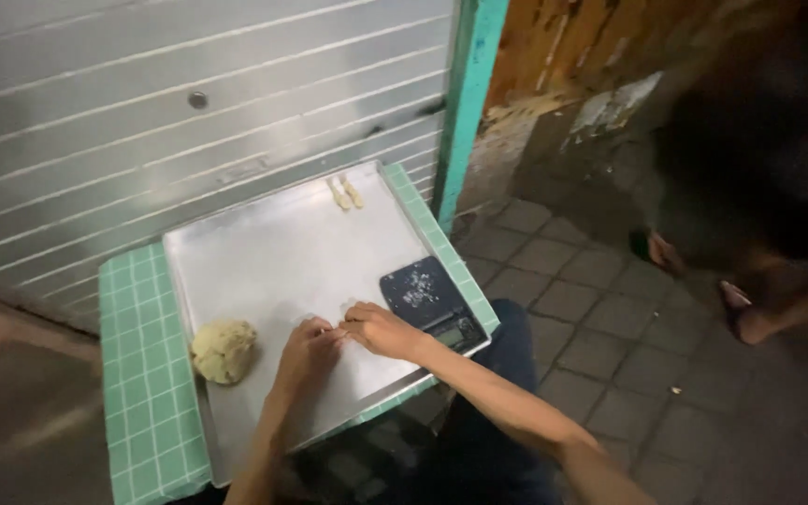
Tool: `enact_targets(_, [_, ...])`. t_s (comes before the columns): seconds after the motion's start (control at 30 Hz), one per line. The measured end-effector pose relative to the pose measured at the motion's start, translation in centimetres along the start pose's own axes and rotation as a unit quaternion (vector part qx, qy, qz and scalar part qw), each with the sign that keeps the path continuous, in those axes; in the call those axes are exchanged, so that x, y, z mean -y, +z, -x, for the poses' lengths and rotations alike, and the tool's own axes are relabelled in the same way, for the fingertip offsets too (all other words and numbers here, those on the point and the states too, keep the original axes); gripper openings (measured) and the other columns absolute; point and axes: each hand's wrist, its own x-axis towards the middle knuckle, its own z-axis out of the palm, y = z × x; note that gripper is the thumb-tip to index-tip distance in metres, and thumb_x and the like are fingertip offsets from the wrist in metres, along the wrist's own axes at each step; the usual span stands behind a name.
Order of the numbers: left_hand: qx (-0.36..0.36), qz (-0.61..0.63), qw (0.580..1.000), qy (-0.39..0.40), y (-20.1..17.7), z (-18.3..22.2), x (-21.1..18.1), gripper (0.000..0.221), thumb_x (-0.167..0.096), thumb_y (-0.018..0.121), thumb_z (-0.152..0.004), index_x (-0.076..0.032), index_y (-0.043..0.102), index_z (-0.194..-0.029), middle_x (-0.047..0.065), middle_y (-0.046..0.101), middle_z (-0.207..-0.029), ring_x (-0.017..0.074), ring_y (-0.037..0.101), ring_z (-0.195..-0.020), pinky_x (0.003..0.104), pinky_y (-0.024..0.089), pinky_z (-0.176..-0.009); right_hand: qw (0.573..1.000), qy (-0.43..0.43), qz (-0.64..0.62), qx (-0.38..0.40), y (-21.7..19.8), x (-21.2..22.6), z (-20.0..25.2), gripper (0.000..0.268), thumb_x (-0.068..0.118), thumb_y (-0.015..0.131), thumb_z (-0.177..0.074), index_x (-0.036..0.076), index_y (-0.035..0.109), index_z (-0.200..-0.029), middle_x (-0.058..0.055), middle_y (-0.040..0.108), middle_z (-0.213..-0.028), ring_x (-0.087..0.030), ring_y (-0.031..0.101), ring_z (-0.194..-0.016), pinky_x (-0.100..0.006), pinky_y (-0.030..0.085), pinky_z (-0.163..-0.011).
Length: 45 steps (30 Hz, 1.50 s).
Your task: The person is taking small pieces of dough from a larger mass and rolling them into thin strips on a metal tray.
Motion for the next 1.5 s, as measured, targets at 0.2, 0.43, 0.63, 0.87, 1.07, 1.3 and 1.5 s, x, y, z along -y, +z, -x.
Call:
enact_targets(0.2, [0.032, -0.025, 0.999, 0.030, 0.6, 0.0, 1.4, 0.007, -0.020, 0.069, -0.093, -0.014, 0.073, -0.093, 0.000, 0.062, -0.090, 0.0207, 0.059, -0.083, 0.036, 0.050, -0.085, 1.000, -0.019, 0.011, 0.007, 0.2, -1.6, 0.4, 0.022, 0.020, 0.060, -0.103, 0.004, 0.073, -0.094, -0.007, 0.061, -0.091, -0.024, 0.056, -0.085, -0.035, 0.046, -0.076])
enact_targets(0.43, [-0.010, -0.074, 0.994, 0.080, 1.7, 0.2, 3.2, 0.002, -0.015, 0.073, -0.088, -0.015, 0.074, -0.089, 0.001, 0.064, -0.086, 0.0204, 0.061, -0.080, 0.034, 0.049, -0.078, 0.999, -0.028, 0.025, 0.007, -0.3, -1.1, 0.4, 0.022, 0.020, 0.062, -0.102, 0.003, 0.073, -0.094, -0.009, 0.062, -0.091, -0.025, 0.057, -0.083, -0.035, 0.046, -0.074])
enact_targets(0.63, [-0.013, 0.017, 1.000, -0.013, 1.5, 0.1, 1.6, 0.007, -0.014, 0.072, -0.090, -0.016, 0.072, -0.097, 0.006, 0.063, -0.094, 0.0261, 0.061, -0.084, 0.038, 0.048, -0.080, 0.999, -0.025, 0.039, -0.005, -0.8, -0.2, 0.3, 0.018, 0.017, 0.066, -0.100, 0.002, 0.074, -0.095, -0.009, 0.062, -0.086, -0.025, 0.057, -0.080, -0.035, 0.046, -0.073])
enact_targets(0.87, [-0.013, -0.067, 0.996, 0.056, 1.1, 0.2, 1.7, 0.001, -0.020, 0.071, -0.092, -0.019, 0.071, -0.091, -0.005, 0.060, -0.089, 0.0188, 0.058, -0.079, 0.035, 0.048, -0.077, 0.998, -0.006, 0.056, -0.023, 1.7, -2.8, 1.6, 0.020, 0.022, 0.065, -0.100, 0.008, 0.073, -0.087, -0.003, 0.056, -0.085, -0.021, 0.052, -0.080, -0.032, 0.042, -0.073])
enact_targets(1.07, [-0.022, -0.091, 0.992, 0.082, 1.2, 0.1, 1.5, 0.002, -0.021, 0.072, -0.092, -0.021, 0.072, -0.094, -0.002, 0.062, -0.094, 0.0201, 0.058, -0.079, 0.036, 0.048, -0.074, 0.999, 0.008, 0.051, -0.011, 0.3, -2.0, 1.4, 0.021, 0.022, 0.063, -0.103, 0.009, 0.074, -0.091, -0.005, 0.061, -0.090, -0.021, 0.053, -0.085, -0.032, 0.042, -0.076])
enact_targets(1.3, [-0.022, -0.081, 0.995, 0.062, 1.6, -0.6, 1.4, 0.009, -0.019, 0.075, -0.090, -0.013, 0.073, -0.083, 0.002, 0.065, -0.090, 0.0250, 0.059, -0.075, 0.038, 0.047, -0.068, 0.997, 0.023, 0.070, -0.004, 1.0, -2.1, 1.6, 0.026, 0.022, 0.066, -0.102, 0.002, 0.071, -0.085, -0.009, 0.065, -0.095, -0.023, 0.056, -0.087, -0.033, 0.043, -0.079])
enact_targets(1.5, [-0.018, -0.086, 0.995, 0.045, 2.2, -0.1, 2.4, 0.003, -0.023, 0.073, -0.091, -0.020, 0.074, -0.093, -0.002, 0.063, -0.088, 0.0210, 0.055, -0.073, 0.036, 0.046, -0.071, 0.995, 0.008, 0.096, -0.018, -0.8, -1.5, 1.0, 0.020, 0.019, 0.066, -0.099, 0.010, 0.073, -0.082, -0.002, 0.054, -0.085, -0.020, 0.048, -0.082, -0.033, 0.039, -0.075])
